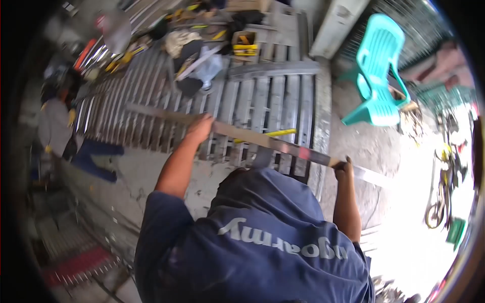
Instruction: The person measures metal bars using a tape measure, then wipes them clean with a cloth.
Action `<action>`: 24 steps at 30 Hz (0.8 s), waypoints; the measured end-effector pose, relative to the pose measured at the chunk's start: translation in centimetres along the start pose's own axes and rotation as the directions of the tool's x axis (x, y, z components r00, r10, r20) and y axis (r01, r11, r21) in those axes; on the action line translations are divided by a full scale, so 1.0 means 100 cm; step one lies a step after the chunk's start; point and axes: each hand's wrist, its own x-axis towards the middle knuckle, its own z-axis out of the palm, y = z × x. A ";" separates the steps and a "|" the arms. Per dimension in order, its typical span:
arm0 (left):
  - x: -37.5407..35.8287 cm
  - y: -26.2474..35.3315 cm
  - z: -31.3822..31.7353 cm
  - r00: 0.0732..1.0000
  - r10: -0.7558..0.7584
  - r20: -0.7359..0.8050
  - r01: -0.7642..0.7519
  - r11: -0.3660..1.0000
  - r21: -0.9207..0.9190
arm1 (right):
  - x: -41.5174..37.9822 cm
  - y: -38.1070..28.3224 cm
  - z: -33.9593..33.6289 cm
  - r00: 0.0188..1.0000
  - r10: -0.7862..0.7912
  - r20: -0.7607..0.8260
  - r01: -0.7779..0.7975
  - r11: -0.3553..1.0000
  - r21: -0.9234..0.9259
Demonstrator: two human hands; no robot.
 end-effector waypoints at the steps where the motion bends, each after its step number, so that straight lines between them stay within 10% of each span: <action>1: 0.003 -0.008 0.004 0.995 0.036 -0.093 -0.039 0.999 -0.024 | -0.019 0.010 0.024 0.990 -0.069 -0.120 0.065 0.997 -0.034; 4: 0.019 -0.051 0.024 0.974 0.090 -0.206 -0.074 0.994 0.082 | -0.138 0.030 0.150 0.752 -0.175 -0.636 0.120 0.984 -0.129; 7: 0.024 -0.078 0.012 0.981 0.140 -0.131 -0.124 0.984 0.127 | -0.099 0.062 0.133 0.653 -0.175 -0.736 0.151 0.983 -0.100; 15: 0.029 -0.076 -0.027 0.998 0.021 0.054 -0.034 0.967 0.254 | -0.098 0.093 0.140 0.788 -0.111 -0.605 0.125 0.992 -0.018; 24: 0.045 -0.088 0.020 0.997 -0.011 -0.075 0.033 0.955 0.294 | -0.096 0.084 0.085 0.964 -0.164 -0.209 0.145 0.984 -0.105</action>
